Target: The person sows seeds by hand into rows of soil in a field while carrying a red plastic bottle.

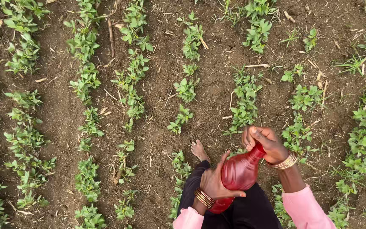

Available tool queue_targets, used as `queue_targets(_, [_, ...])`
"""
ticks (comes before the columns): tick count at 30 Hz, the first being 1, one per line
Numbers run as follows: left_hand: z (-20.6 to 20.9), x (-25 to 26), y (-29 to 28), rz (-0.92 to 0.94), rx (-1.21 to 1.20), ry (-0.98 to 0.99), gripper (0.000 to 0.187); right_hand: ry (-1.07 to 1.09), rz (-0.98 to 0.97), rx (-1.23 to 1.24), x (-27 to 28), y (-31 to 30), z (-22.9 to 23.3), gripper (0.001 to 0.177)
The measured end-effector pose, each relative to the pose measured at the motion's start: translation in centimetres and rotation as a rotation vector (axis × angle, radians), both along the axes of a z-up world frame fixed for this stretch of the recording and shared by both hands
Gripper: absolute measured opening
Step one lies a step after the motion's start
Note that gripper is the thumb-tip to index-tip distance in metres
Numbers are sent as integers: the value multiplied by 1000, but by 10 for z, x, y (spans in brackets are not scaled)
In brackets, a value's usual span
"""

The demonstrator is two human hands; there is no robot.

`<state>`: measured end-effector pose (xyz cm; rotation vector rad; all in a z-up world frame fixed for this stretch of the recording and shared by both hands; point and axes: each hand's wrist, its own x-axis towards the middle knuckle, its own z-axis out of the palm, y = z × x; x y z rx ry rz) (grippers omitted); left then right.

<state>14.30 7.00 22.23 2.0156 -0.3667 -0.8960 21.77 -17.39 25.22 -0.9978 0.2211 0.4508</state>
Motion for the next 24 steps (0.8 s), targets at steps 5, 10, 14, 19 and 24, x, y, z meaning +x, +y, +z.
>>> queue_targets(5, [45,25,23,-16,69,-74,138,105,-61,71,15,8,13,45])
queue_targets(10, [63,58,31,-93,231,-75,133,115,-184,267,32,17,1,43])
queue_targets(14, [58,84,27,-118,247,-141,130,63,-346,354,50,11,-18,40])
queue_targets(19, [51,135,9,-231,361,-171,134,67,-434,436,83,-12,-50,42])
queue_targets(24, [61,203,-25,-332,465,-172,138,-19,-486,512,132,-42,-65,38])
